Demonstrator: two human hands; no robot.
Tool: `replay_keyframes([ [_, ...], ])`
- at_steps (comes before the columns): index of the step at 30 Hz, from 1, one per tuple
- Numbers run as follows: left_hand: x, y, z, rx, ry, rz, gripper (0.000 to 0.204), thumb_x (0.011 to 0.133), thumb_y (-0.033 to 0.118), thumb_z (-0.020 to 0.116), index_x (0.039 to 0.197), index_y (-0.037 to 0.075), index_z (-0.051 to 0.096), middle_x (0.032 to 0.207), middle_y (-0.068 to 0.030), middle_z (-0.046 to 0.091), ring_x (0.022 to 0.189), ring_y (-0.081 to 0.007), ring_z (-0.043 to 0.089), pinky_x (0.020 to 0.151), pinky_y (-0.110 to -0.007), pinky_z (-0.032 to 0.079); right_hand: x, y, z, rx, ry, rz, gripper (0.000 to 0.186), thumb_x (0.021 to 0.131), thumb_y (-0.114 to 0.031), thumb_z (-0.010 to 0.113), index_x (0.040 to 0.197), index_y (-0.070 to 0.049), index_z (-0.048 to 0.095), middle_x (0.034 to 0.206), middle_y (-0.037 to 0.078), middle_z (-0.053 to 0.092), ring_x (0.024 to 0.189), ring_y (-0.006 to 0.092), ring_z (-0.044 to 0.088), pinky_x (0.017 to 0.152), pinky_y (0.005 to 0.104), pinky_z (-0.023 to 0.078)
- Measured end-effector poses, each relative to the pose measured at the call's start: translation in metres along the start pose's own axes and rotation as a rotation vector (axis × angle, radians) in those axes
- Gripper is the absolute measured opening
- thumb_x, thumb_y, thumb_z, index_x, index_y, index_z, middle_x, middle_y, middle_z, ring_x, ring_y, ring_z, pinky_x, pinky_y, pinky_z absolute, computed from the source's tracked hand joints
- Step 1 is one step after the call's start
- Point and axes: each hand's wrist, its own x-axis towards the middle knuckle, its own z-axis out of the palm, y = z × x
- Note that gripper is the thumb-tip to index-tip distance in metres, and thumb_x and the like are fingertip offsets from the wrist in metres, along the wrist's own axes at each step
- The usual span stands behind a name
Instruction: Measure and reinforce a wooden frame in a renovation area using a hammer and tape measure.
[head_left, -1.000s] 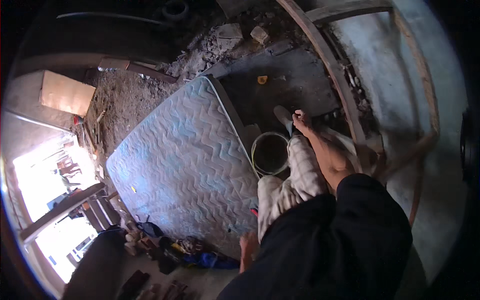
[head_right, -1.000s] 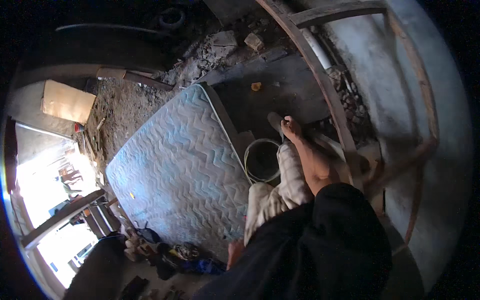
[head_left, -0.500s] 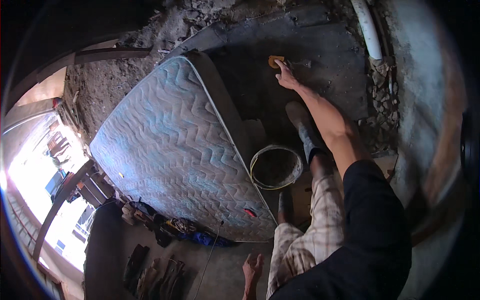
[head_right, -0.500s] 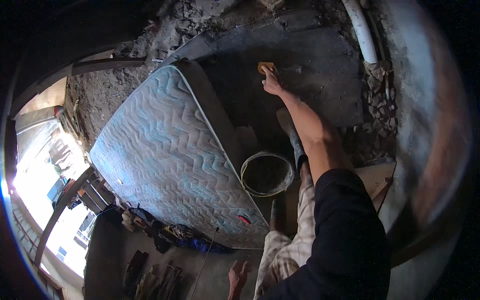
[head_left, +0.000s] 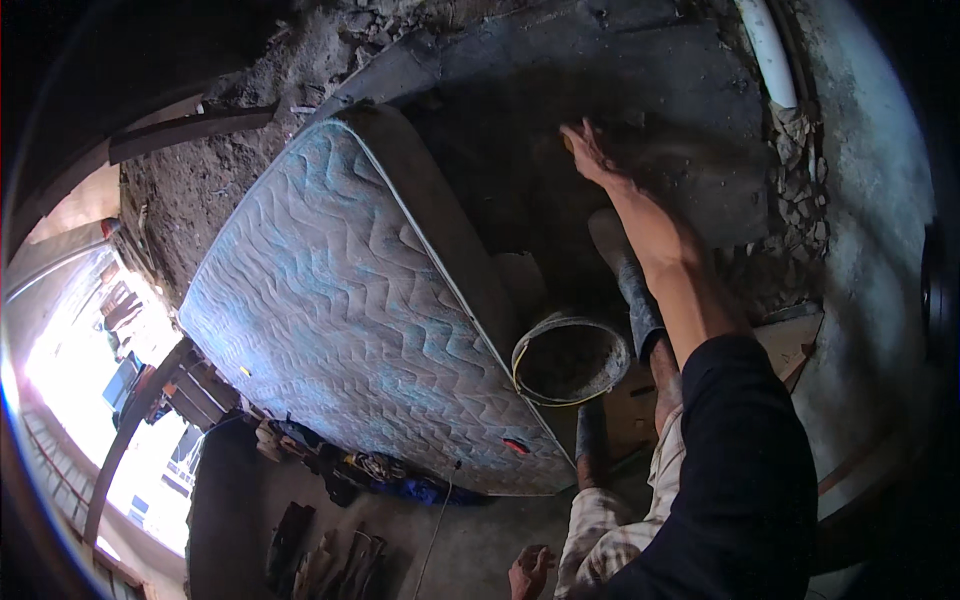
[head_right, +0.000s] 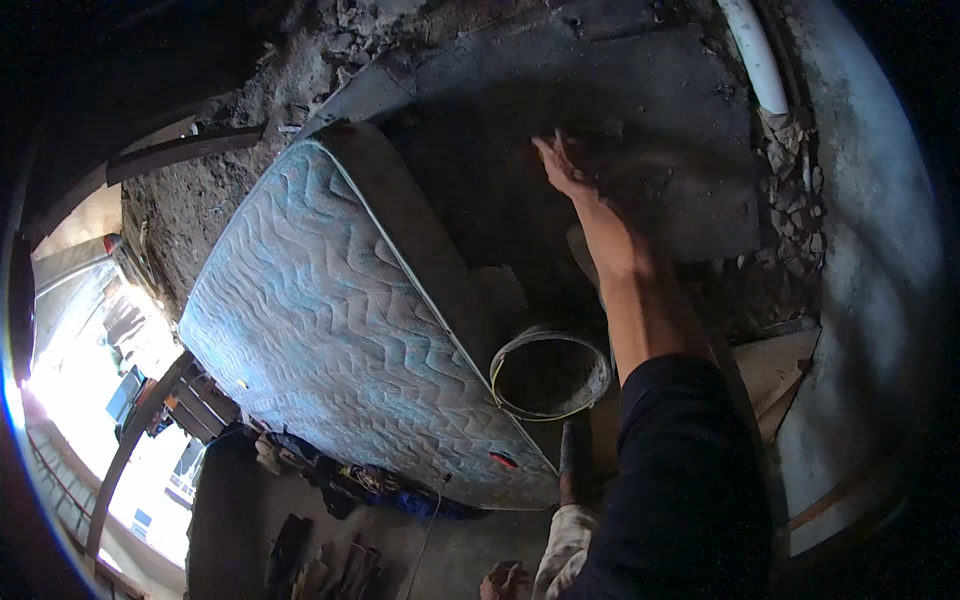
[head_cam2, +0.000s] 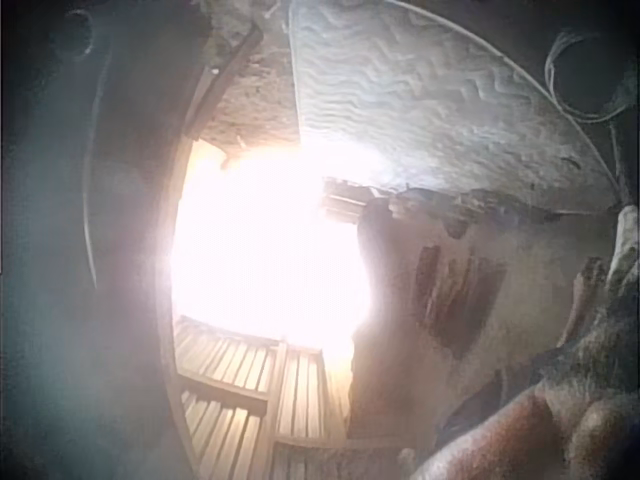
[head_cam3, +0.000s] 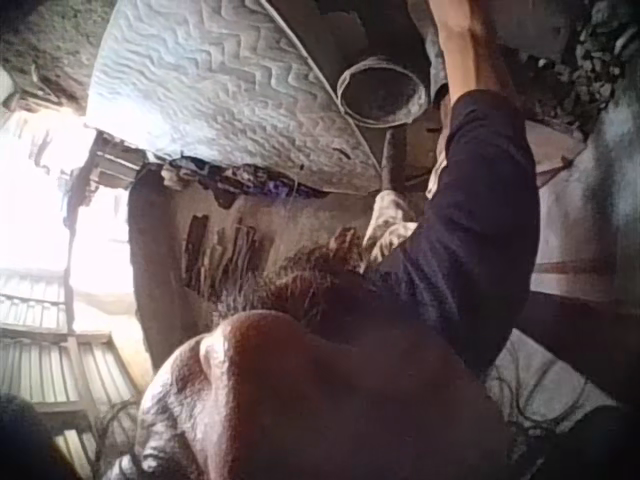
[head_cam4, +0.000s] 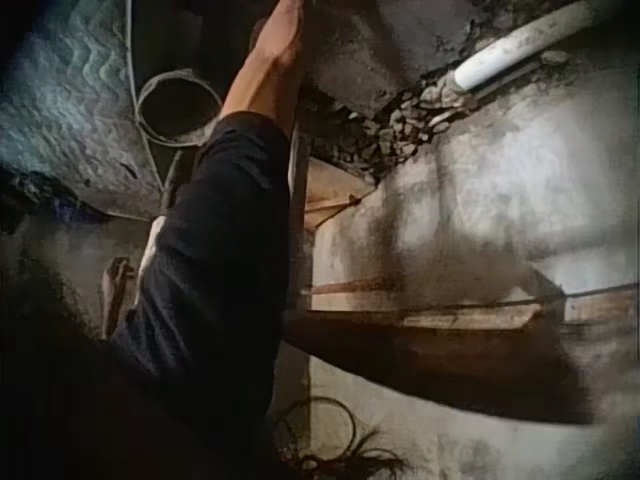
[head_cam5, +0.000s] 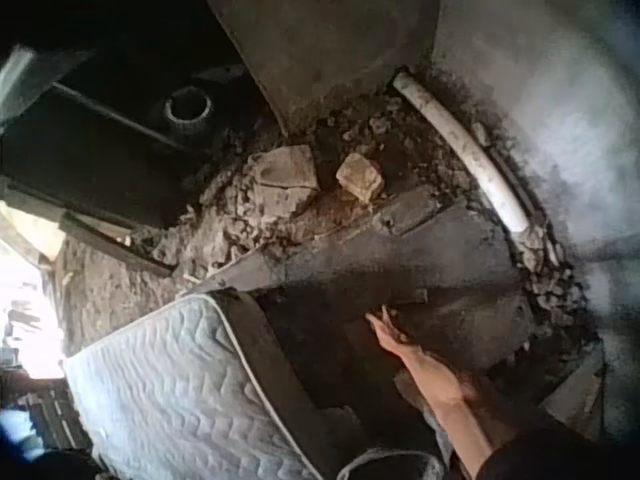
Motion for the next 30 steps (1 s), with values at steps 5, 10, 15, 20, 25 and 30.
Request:
replay_keyframes([
  [5, 0.006, 0.014, -0.028, -0.123, -0.127, 0.032, 0.03, 0.082, 0.034, 0.055, 0.097, 0.008, 0.058, 0.079, -0.008, 0.063, 0.069, -0.0179, 0.061, 0.062, -0.033, 0.049, -0.062, -0.037, -0.13, 1.098, -0.175, 0.404, 0.036, 0.073, -0.008, 0.058, 0.106, -0.011, 0.045, 0.09, 0.005, 0.053, 0.072, 0.016, 0.056, 0.057, 0.0318, 0.05],
  [10, 0.035, 0.051, -0.031, -0.302, -0.279, 0.222, 0.036, 0.084, 0.038, 0.051, 0.102, 0.007, 0.056, 0.084, -0.0096, 0.063, 0.073, -0.0208, 0.061, 0.064, -0.035, 0.049, -0.188, -0.145, -0.228, 2.204, -0.91, 0.825, 0.031, 0.077, -0.025, 0.052, 0.1, -0.004, 0.057, 0.1, 0.013, 0.06, 0.09, 0.0275, 0.058, 0.08, 0.0466, 0.047],
  [15, 0.041, 0.088, -0.016, -0.515, -0.505, 0.459, 0.042, 0.086, 0.042, 0.048, 0.107, 0.006, 0.053, 0.089, -0.0113, 0.062, 0.077, -0.0237, 0.062, 0.067, -0.038, 0.05, -0.302, -0.258, -0.282, 1.467, -1.08, 0.192, 0.029, 0.084, -0.033, 0.056, 0.104, -0.012, 0.052, 0.101, 0.004, 0.056, 0.095, 0.0178, 0.054, 0.082, 0.0355, 0.046],
  [20, 0.055, 0.062, -0.042, -0.761, -0.821, 0.645, 0.057, 0.085, 0.052, 0.04, 0.113, 0.003, 0.047, 0.103, -0.0133, 0.057, 0.083, -0.0291, 0.058, 0.075, -0.045, 0.046, -0.406, -0.365, -0.375, 1.311, -0.905, -0.239, 0.045, 0.077, -0.028, 0.065, 0.114, -0.011, 0.047, 0.114, 0.008, 0.048, 0.107, 0.0238, 0.048, 0.091, 0.0367, 0.039],
  [25, -0.019, 0.057, -0.102, -0.429, -0.978, 0.794, 0.037, 0.09, 0.036, 0.044, 0.109, 0.005, 0.051, 0.095, -0.0084, 0.058, 0.075, -0.0203, 0.06, 0.064, -0.032, 0.05, -0.506, -0.398, -0.445, 0.676, -0.442, -0.496, 0.084, 0.066, -0.024, 0.075, 0.133, -0.012, 0.025, 0.116, 0.014, 0.048, 0.104, 0.0249, 0.05, 0.09, 0.0324, 0.04],
  [30, -0.056, 0.024, -0.114, -0.476, -1.05, 0.928, 0.034, 0.09, 0.031, 0.044, 0.108, 0.004, 0.05, 0.089, -0.0079, 0.058, 0.075, -0.0197, 0.059, 0.065, -0.031, 0.05, -0.562, -0.391, -0.44, 0.824, -0.126, -0.45, 0.077, 0.073, -0.025, 0.069, 0.133, -0.007, 0.023, 0.111, 0.015, 0.051, 0.103, 0.0233, 0.051, 0.089, 0.0336, 0.041],
])
